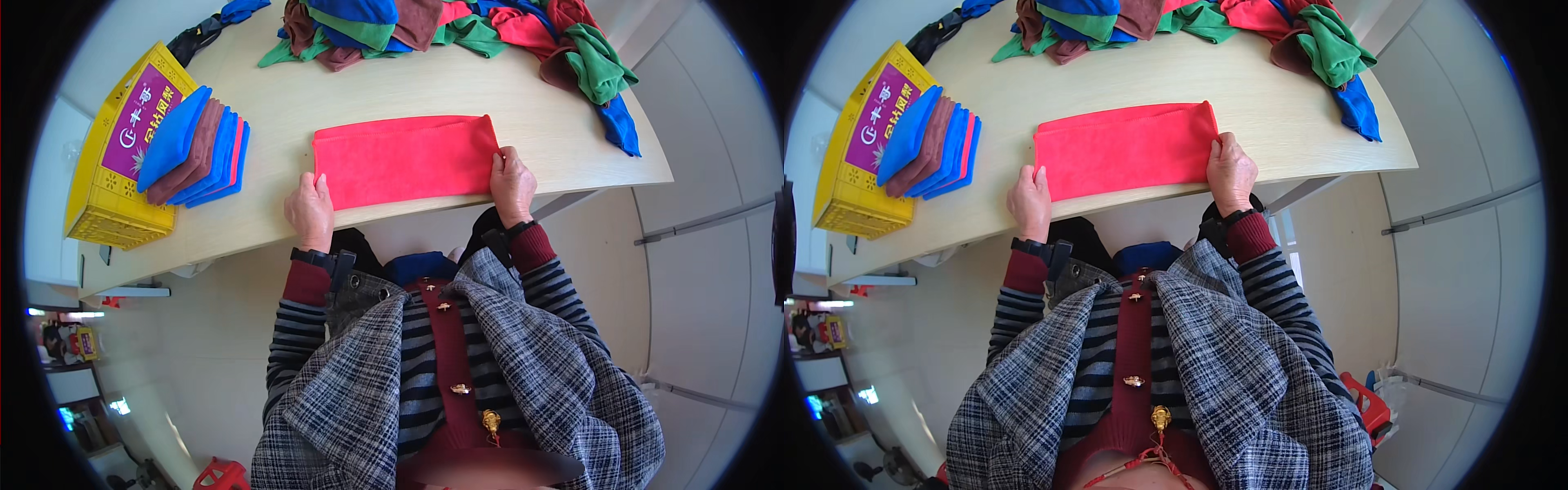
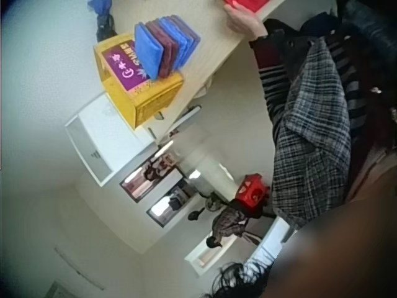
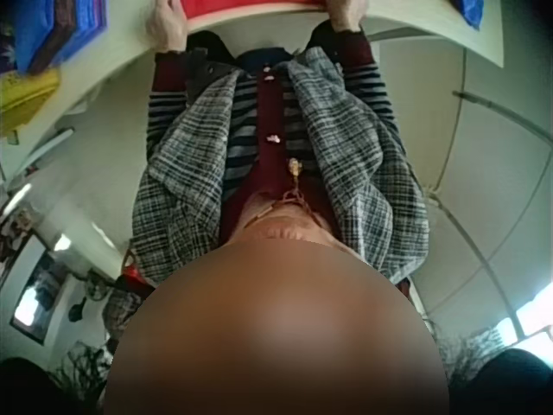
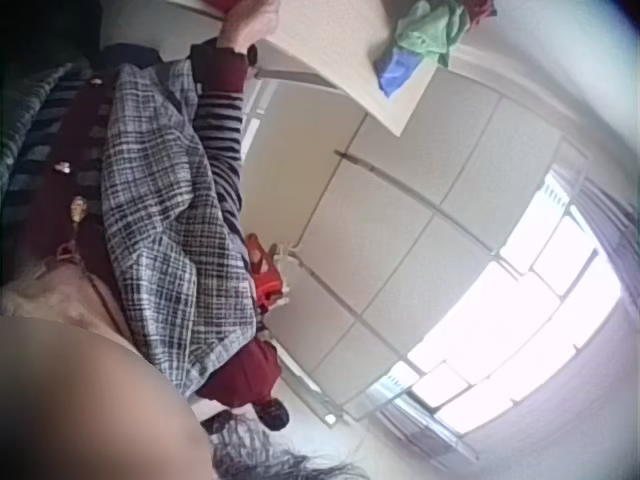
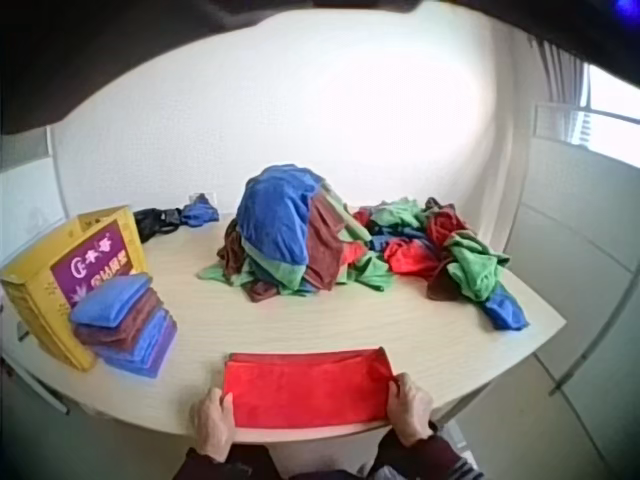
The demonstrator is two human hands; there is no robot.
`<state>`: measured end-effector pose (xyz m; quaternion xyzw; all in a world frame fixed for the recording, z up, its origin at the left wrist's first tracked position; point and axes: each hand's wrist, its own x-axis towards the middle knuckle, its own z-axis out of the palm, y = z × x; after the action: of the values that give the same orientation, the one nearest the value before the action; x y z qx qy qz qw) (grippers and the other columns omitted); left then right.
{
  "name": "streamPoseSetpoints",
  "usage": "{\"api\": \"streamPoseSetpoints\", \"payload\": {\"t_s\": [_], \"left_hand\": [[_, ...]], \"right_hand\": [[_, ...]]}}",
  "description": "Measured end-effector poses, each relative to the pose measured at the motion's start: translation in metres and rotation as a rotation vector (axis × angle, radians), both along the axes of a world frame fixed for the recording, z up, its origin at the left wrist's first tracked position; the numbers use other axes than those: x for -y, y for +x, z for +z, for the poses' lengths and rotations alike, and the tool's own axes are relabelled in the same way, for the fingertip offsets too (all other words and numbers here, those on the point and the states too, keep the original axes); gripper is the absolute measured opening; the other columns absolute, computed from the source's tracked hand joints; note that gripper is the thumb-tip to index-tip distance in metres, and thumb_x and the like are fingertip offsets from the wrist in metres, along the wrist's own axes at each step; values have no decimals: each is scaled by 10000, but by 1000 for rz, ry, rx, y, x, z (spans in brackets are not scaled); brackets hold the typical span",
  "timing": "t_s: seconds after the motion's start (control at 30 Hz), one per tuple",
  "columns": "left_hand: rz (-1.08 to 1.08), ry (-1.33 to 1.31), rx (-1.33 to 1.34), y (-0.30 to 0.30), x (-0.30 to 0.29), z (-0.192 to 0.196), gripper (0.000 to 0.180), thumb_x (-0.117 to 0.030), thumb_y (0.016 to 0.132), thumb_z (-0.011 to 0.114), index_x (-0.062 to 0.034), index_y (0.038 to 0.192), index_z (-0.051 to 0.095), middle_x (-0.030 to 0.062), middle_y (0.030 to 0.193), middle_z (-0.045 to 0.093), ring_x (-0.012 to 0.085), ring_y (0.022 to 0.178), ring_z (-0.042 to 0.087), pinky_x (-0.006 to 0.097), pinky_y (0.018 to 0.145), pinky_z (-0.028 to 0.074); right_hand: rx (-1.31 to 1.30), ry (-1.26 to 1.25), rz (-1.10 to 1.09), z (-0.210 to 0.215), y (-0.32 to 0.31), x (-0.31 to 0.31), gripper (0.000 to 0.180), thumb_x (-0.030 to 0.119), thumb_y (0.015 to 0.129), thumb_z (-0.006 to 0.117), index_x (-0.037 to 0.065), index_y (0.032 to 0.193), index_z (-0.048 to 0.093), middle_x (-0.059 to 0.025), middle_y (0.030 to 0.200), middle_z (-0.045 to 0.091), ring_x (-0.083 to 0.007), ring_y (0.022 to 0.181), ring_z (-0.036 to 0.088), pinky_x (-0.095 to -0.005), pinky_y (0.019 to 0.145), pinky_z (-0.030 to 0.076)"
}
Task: Folding various colored fabrics into square shapes on a work table.
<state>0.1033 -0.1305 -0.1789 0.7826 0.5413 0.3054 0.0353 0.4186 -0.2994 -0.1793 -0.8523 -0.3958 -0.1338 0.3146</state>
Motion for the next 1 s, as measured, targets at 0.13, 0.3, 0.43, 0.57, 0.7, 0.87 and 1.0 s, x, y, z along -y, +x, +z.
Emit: {"api": "streamPoseSetpoints", "payload": {"t_s": [0.13, 0.3, 0.43, 0.57, 0.7, 0.87, 1.0], "left_hand": [[-12, 65, -24, 1, 2, 2, 240, -273, 971, 636, -60, 880, 573, 186, 716, 638, 417, 708, 627, 521, 647, 461], [-9, 100, -74, -1, 6, 6, 211, -268, 948, 666, -66, 926, 609, 162, 745, 661, 377, 722, 646, 488, 679, 471], [-8, 277, -51, -8, 15, 20, 196, -243, 942, 677, -54, 978, 640, 145, 835, 675, 316, 773, 654, 443, 720, 485], [-504, 187, 375, 8, 46, 104, 172, -170, 955, 654, 0, 981, 653, 129, 937, 665, 246, 837, 634, 378, 787, 499], [-1562, -352, 991, 28, 103, 236, 256, -174, 1002, 585, 51, 902, 654, 143, 901, 675, 255, 781, 638, 374, 742, 538], [-1879, -429, 1090, 42, 115, 270, 368, -304, 976, 662, 62, 997, 696, 131, 878, 702, 249, 721, 662, 357, 659, 560], [-1848, -437, 1085, 56, 156, 265, 345, -287, 968, 665, 55, 993, 698, 129, 880, 704, 247, 722, 664, 354, 657, 558]], "right_hand": [[50, -18, -12, 1, 0, 3, 152, 225, 958, 620, 93, 1028, 590, -154, 823, 720, -373, 732, 695, -479, 635, 545], [54, -59, -30, 7, -4, 7, 175, 212, 948, 629, 84, 1062, 594, -151, 932, 719, -358, 793, 699, -461, 677, 553], [121, -33, 23, 15, -7, 11, 195, 181, 917, 652, 76, 1076, 608, -138, 971, 685, -343, 875, 677, -437, 737, 542], [214, 22, 194, 34, -19, 4, 198, 147, 882, 673, 76, 1060, 625, -115, 943, 645, -320, 918, 643, -425, 775, 511], [219, 56, 344, 25, -34, -8, 168, 128, 870, 676, 79, 1026, 637, -101, 922, 631, -311, 911, 623, -424, 777, 491], [197, 84, 457, 15, -43, -24, 97, 108, 869, 668, 86, 962, 654, -88, 909, 629, -308, 876, 601, -427, 761, 470], [183, 84, 469, 12, -46, -28, 76, 108, 870, 663, 79, 940, 657, -87, 904, 626, -311, 870, 591, -424, 761, 470]]}}
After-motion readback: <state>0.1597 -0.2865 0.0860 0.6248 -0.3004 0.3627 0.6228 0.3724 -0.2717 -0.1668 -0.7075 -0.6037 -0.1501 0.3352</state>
